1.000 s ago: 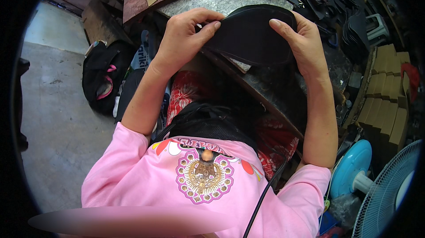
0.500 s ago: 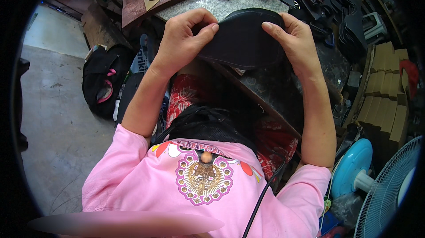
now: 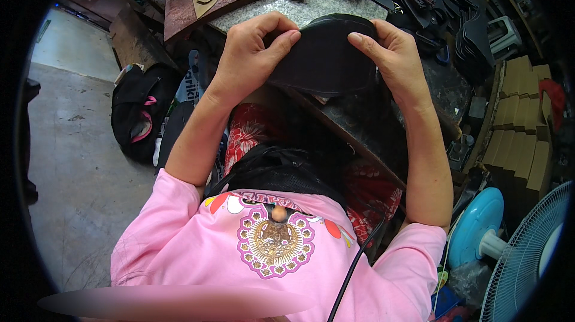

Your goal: The person sorts through a pile of black and pink insole-shaped pieces, then aligns a pink piece with a black piece. They use a red-handled tool to press the edges together, then set the assembled unit aside.

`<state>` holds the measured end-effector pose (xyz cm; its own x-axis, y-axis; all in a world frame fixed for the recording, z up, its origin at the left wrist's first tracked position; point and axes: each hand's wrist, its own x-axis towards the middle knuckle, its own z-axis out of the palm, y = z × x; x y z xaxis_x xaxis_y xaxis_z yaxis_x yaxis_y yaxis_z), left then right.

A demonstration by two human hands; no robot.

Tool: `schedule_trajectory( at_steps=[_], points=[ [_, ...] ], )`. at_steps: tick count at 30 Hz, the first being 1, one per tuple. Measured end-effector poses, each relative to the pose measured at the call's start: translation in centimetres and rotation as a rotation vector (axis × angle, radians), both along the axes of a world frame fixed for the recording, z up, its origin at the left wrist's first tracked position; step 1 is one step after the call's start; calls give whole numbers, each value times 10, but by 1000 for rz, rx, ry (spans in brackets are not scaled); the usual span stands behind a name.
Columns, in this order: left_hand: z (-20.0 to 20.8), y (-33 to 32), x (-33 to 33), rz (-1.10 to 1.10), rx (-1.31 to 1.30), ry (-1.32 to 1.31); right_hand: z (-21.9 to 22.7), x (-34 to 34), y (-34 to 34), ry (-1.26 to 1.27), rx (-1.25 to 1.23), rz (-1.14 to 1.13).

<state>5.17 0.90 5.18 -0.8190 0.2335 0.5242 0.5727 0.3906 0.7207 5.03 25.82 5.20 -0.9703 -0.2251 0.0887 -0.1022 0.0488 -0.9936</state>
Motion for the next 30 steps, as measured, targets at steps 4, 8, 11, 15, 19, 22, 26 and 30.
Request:
schedule_trajectory(
  at_steps=[4, 8, 11, 15, 19, 22, 26, 30],
  points=[
    [2, 0, 0, 19, -65, -27, -2, 0, -1, -1, -2, 13],
    [2, 1, -2, 2, -62, -43, -1, 1, -4, 1, -17, 19],
    [2, 0, -1, 15, -104, -82, 0, 2, -6, 15, 9, 4],
    [0, 0, 0, 19, -78, -84, 1, 3, -6, 46, 30, 12],
    [-2, -1, 0, 12, -59, -70, -1, 2, -5, 37, 83, 10],
    [-2, 0, -3, 7, -29, -82, -1, 1, -5, 27, 63, 17],
    [1, 5, -3, -28, -37, -130, 2, 4, -9, 21, 29, 10],
    [3, 11, 5, -77, -99, -158, 4, 8, -13, 73, 176, -88]
  ],
)
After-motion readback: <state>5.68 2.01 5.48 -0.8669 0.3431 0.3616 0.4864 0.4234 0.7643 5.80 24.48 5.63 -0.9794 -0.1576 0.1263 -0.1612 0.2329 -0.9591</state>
